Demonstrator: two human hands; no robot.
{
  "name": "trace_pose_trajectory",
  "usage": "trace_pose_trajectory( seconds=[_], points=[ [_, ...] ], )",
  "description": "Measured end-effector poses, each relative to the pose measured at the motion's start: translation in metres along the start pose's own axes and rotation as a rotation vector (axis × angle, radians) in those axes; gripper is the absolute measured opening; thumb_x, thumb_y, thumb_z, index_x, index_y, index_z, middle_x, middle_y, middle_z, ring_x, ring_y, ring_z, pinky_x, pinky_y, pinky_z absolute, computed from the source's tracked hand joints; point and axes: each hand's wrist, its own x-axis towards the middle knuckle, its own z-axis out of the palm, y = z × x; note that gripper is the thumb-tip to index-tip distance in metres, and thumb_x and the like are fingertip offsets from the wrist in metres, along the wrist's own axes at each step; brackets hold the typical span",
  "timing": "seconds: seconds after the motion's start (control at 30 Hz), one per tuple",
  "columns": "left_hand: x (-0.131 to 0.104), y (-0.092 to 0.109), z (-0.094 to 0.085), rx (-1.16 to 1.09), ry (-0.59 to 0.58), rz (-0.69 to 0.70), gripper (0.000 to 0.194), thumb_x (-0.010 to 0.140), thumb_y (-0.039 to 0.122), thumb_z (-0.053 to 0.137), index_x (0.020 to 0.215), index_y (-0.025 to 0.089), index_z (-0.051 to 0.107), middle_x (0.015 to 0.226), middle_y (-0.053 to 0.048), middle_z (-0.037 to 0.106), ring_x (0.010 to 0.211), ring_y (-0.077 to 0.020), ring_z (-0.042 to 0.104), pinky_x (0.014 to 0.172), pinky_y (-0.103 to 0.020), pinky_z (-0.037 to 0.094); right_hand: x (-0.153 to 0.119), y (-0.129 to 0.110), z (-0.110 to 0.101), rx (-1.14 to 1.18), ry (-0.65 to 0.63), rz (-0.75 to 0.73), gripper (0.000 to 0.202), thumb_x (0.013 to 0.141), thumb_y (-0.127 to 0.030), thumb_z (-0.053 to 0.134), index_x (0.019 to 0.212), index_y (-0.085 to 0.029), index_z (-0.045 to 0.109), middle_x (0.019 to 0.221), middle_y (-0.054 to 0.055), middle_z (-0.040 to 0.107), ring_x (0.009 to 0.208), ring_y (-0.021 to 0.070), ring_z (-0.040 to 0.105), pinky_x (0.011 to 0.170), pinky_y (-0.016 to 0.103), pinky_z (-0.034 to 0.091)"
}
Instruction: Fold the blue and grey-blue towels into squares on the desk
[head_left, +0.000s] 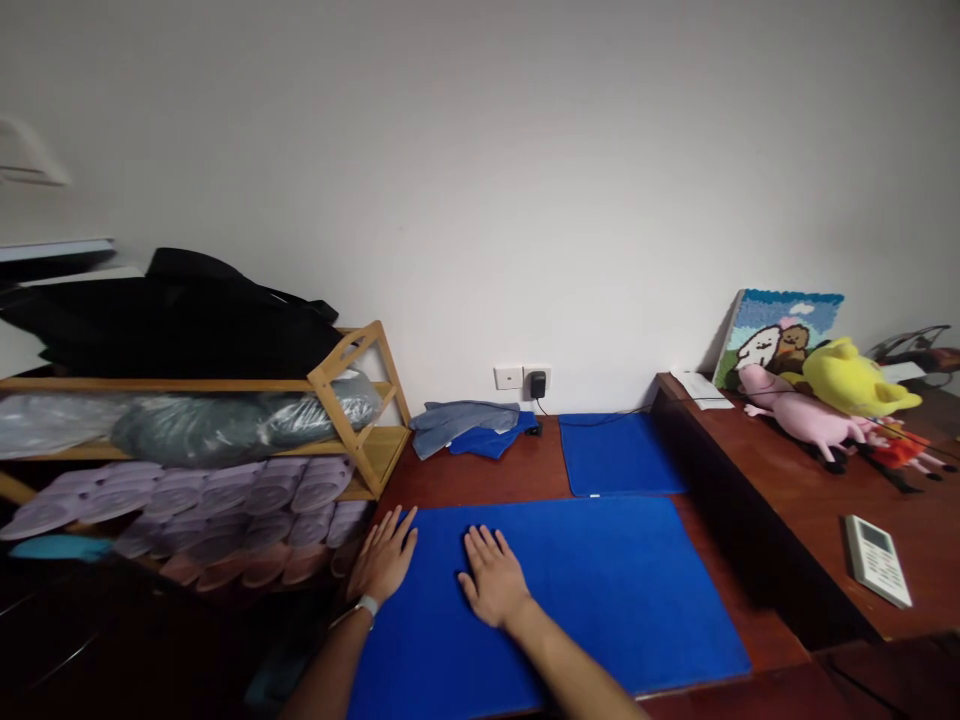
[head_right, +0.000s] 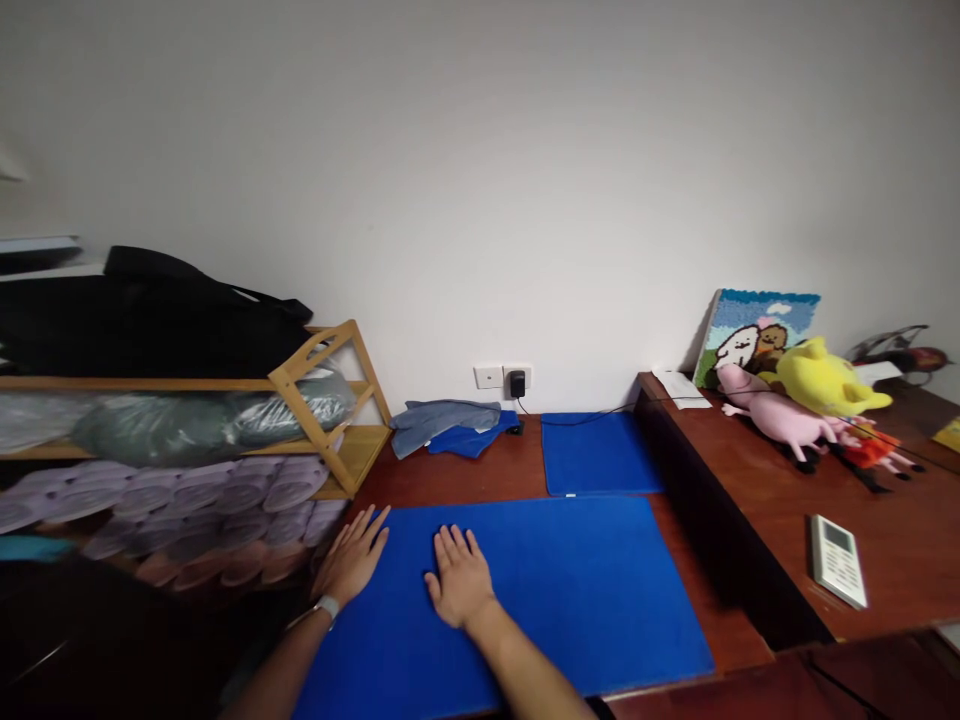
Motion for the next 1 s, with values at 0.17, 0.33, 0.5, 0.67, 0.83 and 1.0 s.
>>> trace_pose_trajectory(
  seconds=[0.17, 0.33, 0.5, 0.67, 0.83, 1.0],
  points=[
    [0.0, -0.001, 0.0, 0.012, -0.005, 0.012, 0.057, 0.103, 0.043, 0.033, 0.154, 0.023, 0.047, 0.164, -0.011, 0.044, 0.151, -0.027, 0.04, 0.124, -0.048, 0.028, -0.012, 0.051, -0.011, -0.055, 0.01, 0.227, 0.066, 0.107, -0.049, 0.021, 0.163, -0.016, 0.024, 0.169, 0.007, 0.022, 0.159, 0.0235, 0.014, 0.13, 0.048, 0.014],
    [0.0, -0.002, 0.002, 0.002, 0.019, 0.021, 0.057, 0.102, 0.043, 0.034, 0.154, 0.024, 0.048, 0.163, -0.01, 0.045, 0.15, -0.0273, 0.041, 0.124, -0.048, 0.028, -0.083, 0.185, -0.063, -0.23, 0.081, 0.556, 0.068, 0.104, -0.047, 0.023, 0.163, -0.012, 0.026, 0.169, 0.008, 0.025, 0.158, 0.0241, 0.017, 0.13, 0.046, 0.012],
    [0.001, -0.002, 0.002, 0.0, 0.016, 0.011, 0.058, 0.102, 0.042, 0.034, 0.154, 0.022, 0.048, 0.162, -0.012, 0.046, 0.15, -0.0283, 0.041, 0.124, -0.049, 0.028, -0.162, 0.287, -0.119, -0.301, 0.149, 0.858, 0.07, 0.101, -0.047, 0.018, 0.159, -0.013, 0.039, 0.166, 0.012, 0.033, 0.155, 0.0289, 0.028, 0.126, 0.049, 0.024],
    [-0.001, 0.0, -0.002, 0.012, 0.011, 0.013, 0.056, 0.102, 0.042, 0.035, 0.153, 0.023, 0.049, 0.162, -0.011, 0.046, 0.15, -0.0268, 0.041, 0.124, -0.047, 0.028, -0.176, 0.296, -0.13, -0.294, 0.186, 0.845, 0.074, 0.1, -0.051, 0.015, 0.156, -0.014, 0.045, 0.164, 0.013, 0.039, 0.154, 0.033, 0.028, 0.125, 0.05, 0.026],
    [-0.002, 0.0, -0.003, 0.02, 0.004, 0.018, 0.057, 0.103, 0.043, 0.034, 0.154, 0.024, 0.047, 0.162, -0.011, 0.046, 0.15, -0.0257, 0.041, 0.125, -0.046, 0.028, -0.113, 0.207, -0.095, -0.303, 0.305, 0.696, 0.071, 0.103, -0.045, 0.013, 0.159, -0.01, 0.038, 0.166, 0.01, 0.033, 0.157, 0.0304, 0.02, 0.129, 0.048, 0.017],
    [-0.001, -0.002, -0.002, 0.009, 0.009, 0.028, 0.057, 0.103, 0.043, 0.034, 0.154, 0.023, 0.047, 0.163, -0.01, 0.045, 0.151, -0.0254, 0.04, 0.125, -0.046, 0.028, -0.026, 0.076, -0.034, -0.108, 0.163, 0.288, 0.065, 0.107, -0.045, 0.015, 0.164, -0.015, 0.023, 0.17, 0.005, 0.021, 0.159, 0.023, 0.013, 0.13, 0.046, 0.015]
  ],
)
